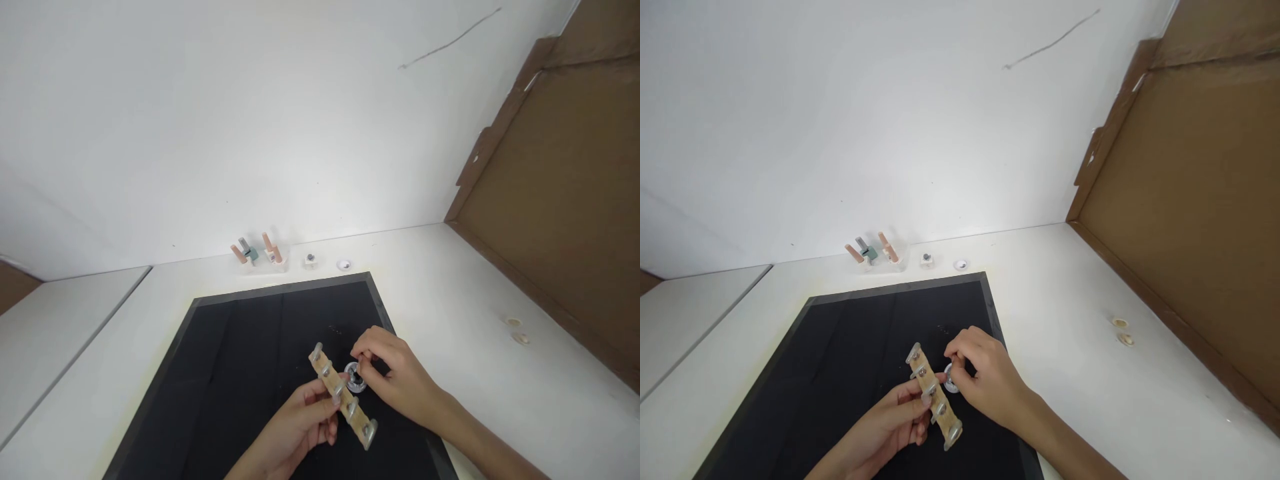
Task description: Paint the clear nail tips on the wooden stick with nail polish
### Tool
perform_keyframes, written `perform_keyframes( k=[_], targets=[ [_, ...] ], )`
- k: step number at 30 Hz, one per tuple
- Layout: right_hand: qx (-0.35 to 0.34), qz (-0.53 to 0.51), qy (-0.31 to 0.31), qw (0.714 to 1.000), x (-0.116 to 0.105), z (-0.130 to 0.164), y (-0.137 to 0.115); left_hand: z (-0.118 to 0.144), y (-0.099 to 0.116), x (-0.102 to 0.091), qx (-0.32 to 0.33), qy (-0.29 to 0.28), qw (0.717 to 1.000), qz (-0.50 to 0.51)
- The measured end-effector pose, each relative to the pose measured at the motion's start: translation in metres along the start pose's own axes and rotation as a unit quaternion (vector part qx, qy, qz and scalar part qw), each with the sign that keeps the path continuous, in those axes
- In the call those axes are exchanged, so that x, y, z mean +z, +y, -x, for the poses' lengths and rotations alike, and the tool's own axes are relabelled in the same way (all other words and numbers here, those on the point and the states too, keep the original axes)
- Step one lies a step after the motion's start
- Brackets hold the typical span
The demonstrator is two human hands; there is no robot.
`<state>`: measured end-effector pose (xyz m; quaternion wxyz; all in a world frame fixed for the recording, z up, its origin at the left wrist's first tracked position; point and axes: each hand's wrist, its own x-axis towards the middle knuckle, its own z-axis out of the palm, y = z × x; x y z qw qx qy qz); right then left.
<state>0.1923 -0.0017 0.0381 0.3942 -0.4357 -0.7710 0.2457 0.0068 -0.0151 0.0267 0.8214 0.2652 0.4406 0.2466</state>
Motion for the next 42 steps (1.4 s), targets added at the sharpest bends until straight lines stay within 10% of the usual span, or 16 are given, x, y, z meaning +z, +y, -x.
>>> perform_keyframes(
  k=[42],
  targets=[
    [-0.046, 0.017, 0.011, 0.999, -0.0028, -0.0023, 0.0004, -0.0015, -0.0009, -0.0014, 0.004, -0.008, 1.0, 0.005]
  ],
)
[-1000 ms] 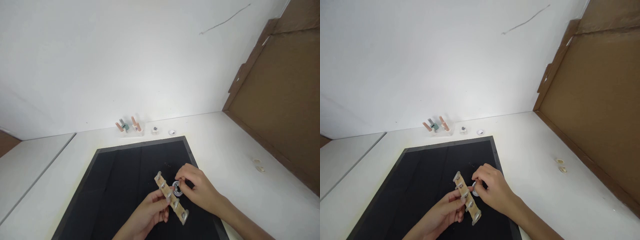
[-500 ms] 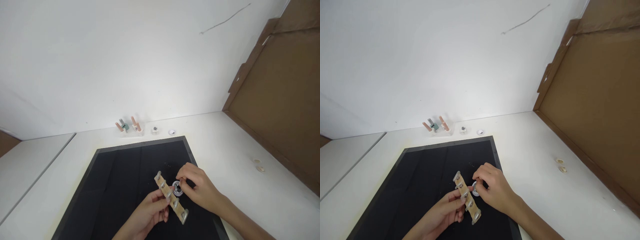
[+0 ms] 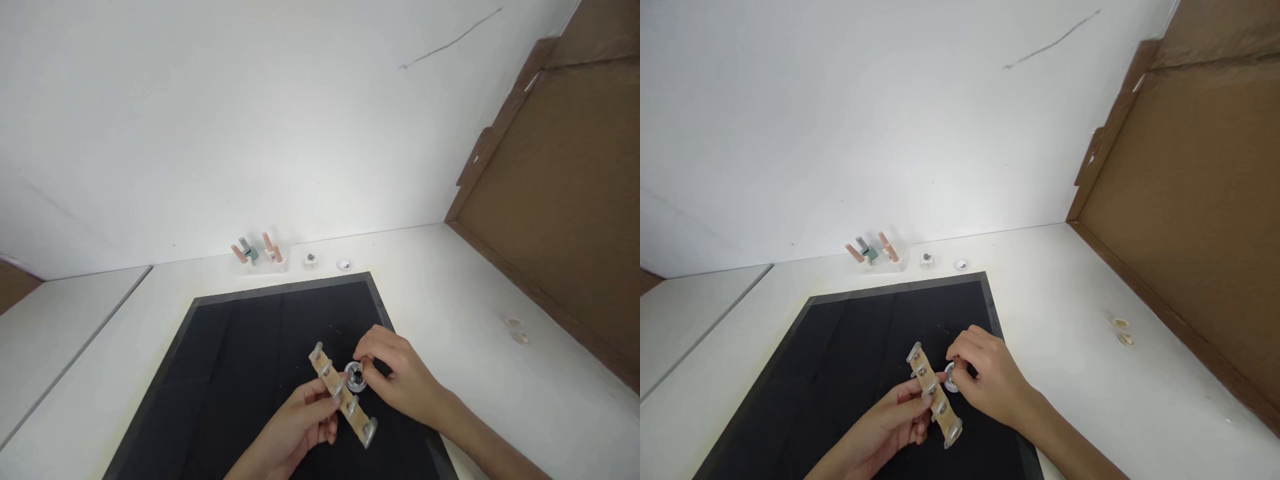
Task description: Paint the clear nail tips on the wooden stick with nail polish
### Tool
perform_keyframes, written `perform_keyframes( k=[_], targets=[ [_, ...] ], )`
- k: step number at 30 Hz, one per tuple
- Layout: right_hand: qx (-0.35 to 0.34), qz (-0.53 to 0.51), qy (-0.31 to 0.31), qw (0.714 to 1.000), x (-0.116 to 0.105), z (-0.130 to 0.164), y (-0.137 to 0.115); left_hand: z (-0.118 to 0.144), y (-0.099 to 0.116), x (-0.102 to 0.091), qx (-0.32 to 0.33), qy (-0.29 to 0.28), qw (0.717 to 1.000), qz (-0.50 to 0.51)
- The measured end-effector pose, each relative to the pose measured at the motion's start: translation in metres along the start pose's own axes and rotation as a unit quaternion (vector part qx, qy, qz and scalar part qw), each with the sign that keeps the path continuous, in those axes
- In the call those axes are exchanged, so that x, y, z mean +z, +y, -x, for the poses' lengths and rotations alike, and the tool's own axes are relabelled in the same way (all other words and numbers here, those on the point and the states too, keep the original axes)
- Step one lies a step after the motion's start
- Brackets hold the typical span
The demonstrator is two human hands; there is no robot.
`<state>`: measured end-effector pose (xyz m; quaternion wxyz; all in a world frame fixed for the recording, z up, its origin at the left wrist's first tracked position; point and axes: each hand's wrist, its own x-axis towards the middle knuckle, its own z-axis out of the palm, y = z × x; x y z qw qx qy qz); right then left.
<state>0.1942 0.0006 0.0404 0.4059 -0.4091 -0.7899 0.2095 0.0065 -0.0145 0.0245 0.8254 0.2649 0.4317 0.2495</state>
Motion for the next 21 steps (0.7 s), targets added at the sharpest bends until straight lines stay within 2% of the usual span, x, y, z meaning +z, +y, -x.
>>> perform_keyframes(
  k=[21],
  targets=[
    [-0.004, 0.005, -0.001, 1.0, -0.0009, -0.0004, -0.0008, -0.0014, -0.002, -0.0019, 0.007, -0.005, 1.0, 0.001]
  ],
)
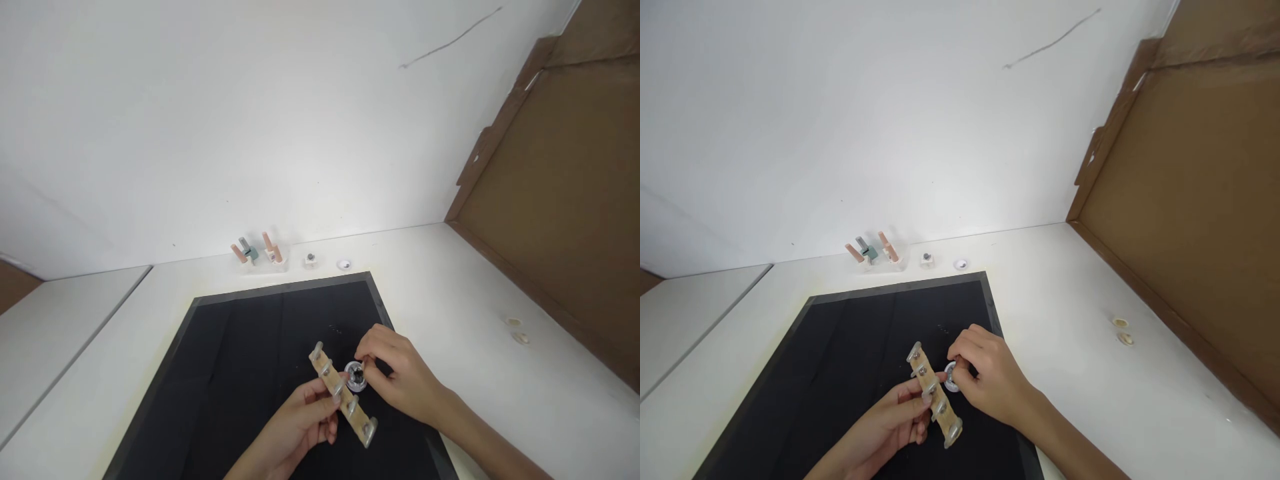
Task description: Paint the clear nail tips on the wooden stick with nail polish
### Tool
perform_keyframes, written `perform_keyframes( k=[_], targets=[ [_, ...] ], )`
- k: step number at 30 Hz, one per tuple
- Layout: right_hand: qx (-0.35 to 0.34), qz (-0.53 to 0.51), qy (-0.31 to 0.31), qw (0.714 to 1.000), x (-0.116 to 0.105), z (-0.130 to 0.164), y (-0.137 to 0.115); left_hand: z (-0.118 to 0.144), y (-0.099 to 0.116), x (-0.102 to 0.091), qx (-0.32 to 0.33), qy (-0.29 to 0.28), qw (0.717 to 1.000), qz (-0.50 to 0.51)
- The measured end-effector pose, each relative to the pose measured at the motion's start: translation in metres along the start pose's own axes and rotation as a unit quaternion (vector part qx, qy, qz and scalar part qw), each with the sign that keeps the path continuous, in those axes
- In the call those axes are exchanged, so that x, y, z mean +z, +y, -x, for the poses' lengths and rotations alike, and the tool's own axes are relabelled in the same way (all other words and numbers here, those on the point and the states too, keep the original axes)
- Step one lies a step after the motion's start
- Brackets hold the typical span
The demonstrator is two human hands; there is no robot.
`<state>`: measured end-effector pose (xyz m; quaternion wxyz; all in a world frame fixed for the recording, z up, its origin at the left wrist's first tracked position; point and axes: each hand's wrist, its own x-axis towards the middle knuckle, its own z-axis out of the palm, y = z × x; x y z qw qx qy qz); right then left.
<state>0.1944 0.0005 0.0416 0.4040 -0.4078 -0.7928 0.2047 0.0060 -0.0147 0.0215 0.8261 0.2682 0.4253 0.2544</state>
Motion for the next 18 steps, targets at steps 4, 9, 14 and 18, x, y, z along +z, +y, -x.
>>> perform_keyframes(
  k=[4, 9, 14, 18],
  targets=[
    [0.011, -0.009, 0.001, 1.0, -0.0003, 0.0005, 0.0006, 0.0012, 0.0009, 0.0007, -0.008, 0.006, 1.0, -0.003],
    [0.083, -0.07, 0.001, 0.994, -0.0033, 0.0015, -0.0013, 0.0018, 0.001, 0.0007, -0.011, 0.014, 1.0, -0.003],
    [0.157, -0.108, -0.015, 0.982, -0.0037, -0.0002, -0.0013, 0.0011, 0.0004, -0.0001, -0.012, 0.015, 1.0, -0.002],
    [0.139, -0.098, -0.029, 0.985, -0.0024, -0.0005, 0.0005, 0.0017, 0.0003, -0.0003, -0.012, 0.017, 1.0, 0.004]
  ],
)
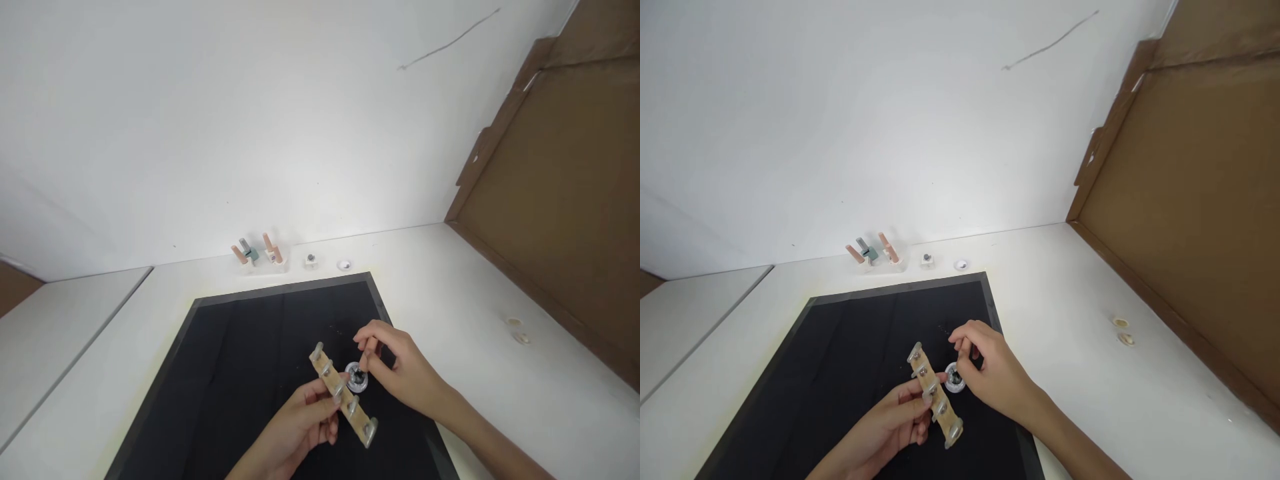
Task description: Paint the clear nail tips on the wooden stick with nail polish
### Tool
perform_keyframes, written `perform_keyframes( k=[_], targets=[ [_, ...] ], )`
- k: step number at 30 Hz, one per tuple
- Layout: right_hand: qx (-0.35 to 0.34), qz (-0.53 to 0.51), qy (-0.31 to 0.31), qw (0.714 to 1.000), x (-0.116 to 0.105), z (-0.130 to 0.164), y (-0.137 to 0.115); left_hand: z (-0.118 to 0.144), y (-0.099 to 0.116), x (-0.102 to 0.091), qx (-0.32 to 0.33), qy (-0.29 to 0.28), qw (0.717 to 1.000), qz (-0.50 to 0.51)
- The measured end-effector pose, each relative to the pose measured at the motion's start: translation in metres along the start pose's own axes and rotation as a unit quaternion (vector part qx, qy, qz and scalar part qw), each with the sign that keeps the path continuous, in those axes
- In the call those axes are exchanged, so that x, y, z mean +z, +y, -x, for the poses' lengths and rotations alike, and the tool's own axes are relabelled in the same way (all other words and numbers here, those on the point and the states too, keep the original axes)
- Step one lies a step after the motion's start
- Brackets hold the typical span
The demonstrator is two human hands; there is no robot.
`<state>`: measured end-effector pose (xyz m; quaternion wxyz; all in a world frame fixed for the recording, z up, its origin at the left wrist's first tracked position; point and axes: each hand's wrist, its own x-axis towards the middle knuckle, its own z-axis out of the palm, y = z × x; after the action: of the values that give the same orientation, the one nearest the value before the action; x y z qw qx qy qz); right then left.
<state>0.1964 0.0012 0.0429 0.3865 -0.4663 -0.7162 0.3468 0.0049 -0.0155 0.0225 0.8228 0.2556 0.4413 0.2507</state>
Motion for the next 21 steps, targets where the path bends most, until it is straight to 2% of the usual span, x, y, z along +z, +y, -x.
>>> perform_keyframes(
  k=[21],
  targets=[
    [-0.014, 0.022, 0.015, 1.0, 0.0013, -0.0005, 0.0002, 0.0018, 0.0029, 0.0035, -0.004, 0.006, 1.0, -0.008]
  ],
)
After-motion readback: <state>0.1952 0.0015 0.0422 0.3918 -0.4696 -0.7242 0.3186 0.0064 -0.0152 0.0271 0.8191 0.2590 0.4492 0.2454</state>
